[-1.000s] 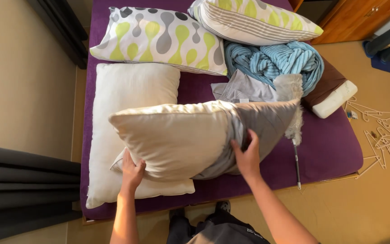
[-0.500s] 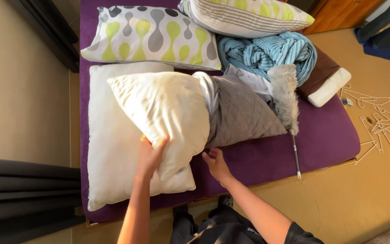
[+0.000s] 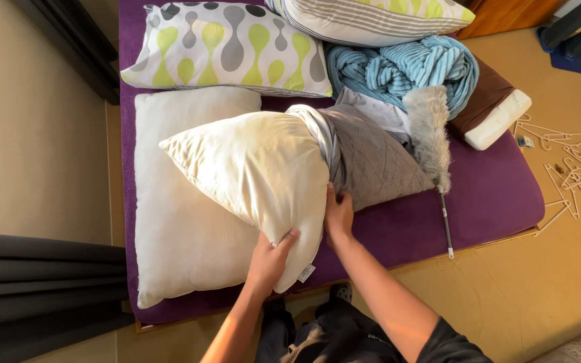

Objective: The person removes a pillow from a grey pillowcase, dusts the pillow with a duster, and then removes a patterned pillowcase from another pillow. The person then attempts to put the patterned pillowcase onto the first pillow.

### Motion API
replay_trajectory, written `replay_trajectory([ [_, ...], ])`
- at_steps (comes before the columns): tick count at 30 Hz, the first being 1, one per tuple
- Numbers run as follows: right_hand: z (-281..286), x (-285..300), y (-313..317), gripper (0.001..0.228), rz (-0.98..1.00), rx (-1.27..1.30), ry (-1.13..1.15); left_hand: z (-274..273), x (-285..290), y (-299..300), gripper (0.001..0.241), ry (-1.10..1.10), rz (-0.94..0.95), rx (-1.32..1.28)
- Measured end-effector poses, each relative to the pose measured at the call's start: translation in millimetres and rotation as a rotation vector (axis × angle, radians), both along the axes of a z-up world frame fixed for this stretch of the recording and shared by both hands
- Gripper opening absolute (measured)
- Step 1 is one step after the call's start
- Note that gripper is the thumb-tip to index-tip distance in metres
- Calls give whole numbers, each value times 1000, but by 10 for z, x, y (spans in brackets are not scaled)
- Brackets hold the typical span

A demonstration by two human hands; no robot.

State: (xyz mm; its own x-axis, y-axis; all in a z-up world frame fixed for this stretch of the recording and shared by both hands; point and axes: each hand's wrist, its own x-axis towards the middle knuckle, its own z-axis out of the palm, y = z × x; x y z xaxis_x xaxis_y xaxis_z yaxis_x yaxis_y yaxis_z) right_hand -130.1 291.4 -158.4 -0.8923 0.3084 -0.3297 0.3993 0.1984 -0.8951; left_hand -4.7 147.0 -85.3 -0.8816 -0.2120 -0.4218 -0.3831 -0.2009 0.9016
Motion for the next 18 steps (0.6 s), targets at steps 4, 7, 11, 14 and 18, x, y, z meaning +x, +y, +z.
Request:
replay_trajectory([
  [4,-405,-352,538,52,69,391,142,107,-38,-125,57,63,-196,-300],
  [7,-307,-634,1345,46,-111,-316,133,-125,-88,-783,52,-110,-47,70],
  [11,232,-761,2236,32,-447,-703,13,453,-125,-1459,49,85,143,142],
  [14,25,-820,2398,40,-278,-481,54,22,-336,-1934,49,90,325,378],
  [18,315,-346,1788,47,104,-453,54,-339,-249,-2104,67,348,553,457],
])
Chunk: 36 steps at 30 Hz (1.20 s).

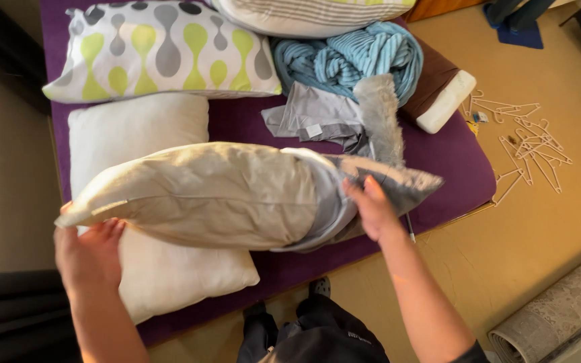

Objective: The person removes a pillow from a grey pillowcase, dusts the pillow with a duster, and then removes a patterned pillowcase from another pillow. The person then attempts to put the patterned pillowcase onto the first pillow.

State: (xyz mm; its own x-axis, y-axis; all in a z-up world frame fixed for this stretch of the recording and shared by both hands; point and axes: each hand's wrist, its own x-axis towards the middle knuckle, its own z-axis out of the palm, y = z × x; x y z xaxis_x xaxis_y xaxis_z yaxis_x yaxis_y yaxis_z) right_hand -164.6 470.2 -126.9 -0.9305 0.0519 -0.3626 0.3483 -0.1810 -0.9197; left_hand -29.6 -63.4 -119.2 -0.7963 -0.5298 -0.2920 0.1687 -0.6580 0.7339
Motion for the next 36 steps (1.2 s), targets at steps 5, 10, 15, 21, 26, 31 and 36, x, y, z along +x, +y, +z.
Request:
replay_trajectory([
  [5,296,288,-225,39,142,19,94,726,100,1338,86,17,122,-1464],
  [10,-259,27,429,26,322,274,178,711,-103,1236,74,-82,30,-2156],
  [15,286,-632,692,22,-166,408,382,1332,-207,858,40,-346,66,-1966],
  [21,1224,-983,280,23,437,589,364,2797,-370,886,39,-514,-222,-1742],
  [26,640,-1147,-781,53,86,952,903,1471,-1171,-221,43,-315,254,-1903],
  [31,-211,412,-1539,41,318,1016,601,-1440,-32,-609,98,-1113,-424,-1529],
  [36,-906,1353,-1413,71,559,1205,255,-1484,1313,607,76,-771,-124,-757],
])
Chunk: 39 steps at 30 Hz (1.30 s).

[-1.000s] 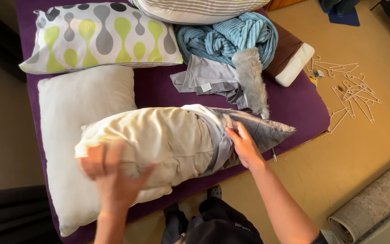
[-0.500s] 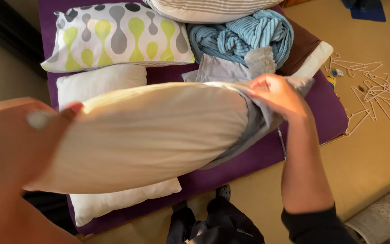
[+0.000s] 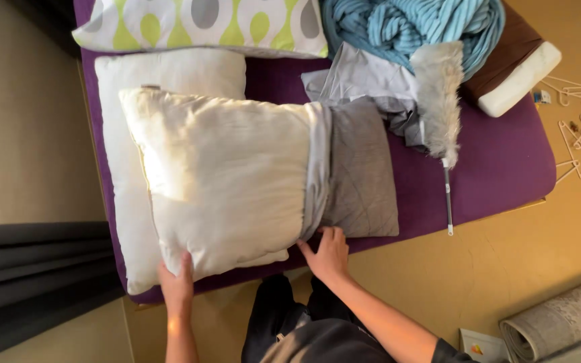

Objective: The person removes a pillow from a grey pillowcase, dusts the pillow with a duster, and then removes a patterned pillowcase from another pillow. The person then attempts to put the patterned pillowcase onto the first pillow.

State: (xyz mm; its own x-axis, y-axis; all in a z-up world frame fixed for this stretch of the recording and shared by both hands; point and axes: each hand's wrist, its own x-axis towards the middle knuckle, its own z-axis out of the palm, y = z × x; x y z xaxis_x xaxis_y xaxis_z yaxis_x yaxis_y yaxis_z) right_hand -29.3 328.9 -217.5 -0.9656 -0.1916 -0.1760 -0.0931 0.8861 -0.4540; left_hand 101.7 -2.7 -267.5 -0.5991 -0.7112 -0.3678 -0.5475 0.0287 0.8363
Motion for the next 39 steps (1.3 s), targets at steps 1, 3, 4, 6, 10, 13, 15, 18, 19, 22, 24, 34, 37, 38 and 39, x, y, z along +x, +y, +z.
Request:
replay_trajectory([
  [1,-124,-17,14,71,-2,7,-4,6,16,73,76,-4,-2,7],
  [3,-348,-3,53,62,-202,-64,-211,48,110,234,71,49,-55,183],
  [4,-405,-35,54,62,-200,-54,-219,180,52,301,71,41,-50,191],
  [6,-553,-95,11,51,-368,-294,-262,437,-55,394,66,45,14,311],
  [10,-703,-379,37,40,-568,-1115,-268,807,-583,295,67,342,142,506],
  [13,-94,-670,-13,36,-403,-1150,-166,1039,-868,199,70,358,110,680],
  [15,-214,-814,50,50,-506,-814,-63,1183,-1035,210,72,209,101,795],
  [18,-294,-757,-101,59,-483,-540,-285,1112,-1048,425,75,220,-67,688],
  [19,-305,-761,-87,59,-492,-543,-279,1035,-1033,376,75,219,-78,689],
  [22,111,-910,153,65,-635,-1075,-468,958,-998,-115,77,70,159,686],
  [24,1007,-986,694,54,-760,-796,-491,1109,-813,-797,64,385,251,731],
  [34,582,-1369,1245,37,-508,-1134,-124,832,-629,-182,78,927,27,788],
  [37,972,-1322,1170,37,-505,-1141,-345,-344,-319,393,75,737,-113,828],
  [38,1125,-1300,1176,37,-367,-1122,-432,-397,-326,700,82,567,-223,942],
  [39,1308,-1290,1196,39,-230,-1097,-514,-438,-363,1020,90,392,-335,1050],
])
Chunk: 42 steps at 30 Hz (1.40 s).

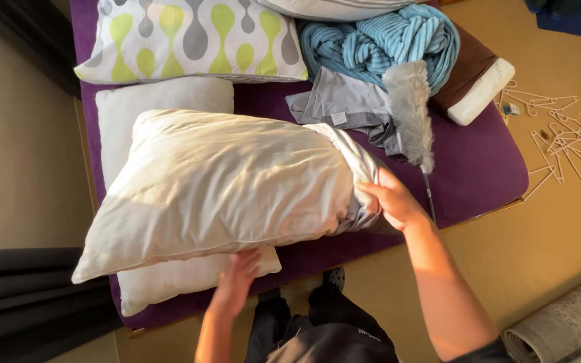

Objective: The person removes a pillow from a grey pillowcase, dusts the pillow with a duster, and then removes a patterned pillowcase from another pillow. The person then attempts to put the patterned pillowcase onto the first pillow.

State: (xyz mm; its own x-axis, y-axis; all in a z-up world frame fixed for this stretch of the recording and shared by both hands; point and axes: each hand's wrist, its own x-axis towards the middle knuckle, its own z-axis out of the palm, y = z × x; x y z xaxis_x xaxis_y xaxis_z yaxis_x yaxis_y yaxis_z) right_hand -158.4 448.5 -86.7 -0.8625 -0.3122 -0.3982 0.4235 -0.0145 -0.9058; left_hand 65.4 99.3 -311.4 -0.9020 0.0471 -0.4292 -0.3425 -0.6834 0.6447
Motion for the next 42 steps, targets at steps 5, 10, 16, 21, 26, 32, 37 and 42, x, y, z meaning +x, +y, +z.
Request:
replay_trajectory([
  [5,72,-112,227,33,320,379,-45,1084,-814,551,71,-183,266,-208],
  [10,237,-830,365,41,-135,401,577,2322,-1002,757,58,8,301,-213],
  [16,1529,-546,-347,46,-374,464,1004,3093,-1746,844,64,241,366,-178],
  [21,856,232,-878,38,-41,852,684,2356,-2115,544,73,358,175,-1297],
  [26,-1810,904,-537,82,193,832,197,1098,-1137,346,78,414,1,-1982],
  [32,-2306,1018,-681,77,-241,713,18,998,-489,1004,100,454,-609,-2058],
  [37,-1582,768,-597,74,-117,267,-105,399,-861,757,78,451,-328,-2077],
  [42,-870,27,902,39,-165,219,-244,1133,-1512,46,15,650,-31,-2210],
])
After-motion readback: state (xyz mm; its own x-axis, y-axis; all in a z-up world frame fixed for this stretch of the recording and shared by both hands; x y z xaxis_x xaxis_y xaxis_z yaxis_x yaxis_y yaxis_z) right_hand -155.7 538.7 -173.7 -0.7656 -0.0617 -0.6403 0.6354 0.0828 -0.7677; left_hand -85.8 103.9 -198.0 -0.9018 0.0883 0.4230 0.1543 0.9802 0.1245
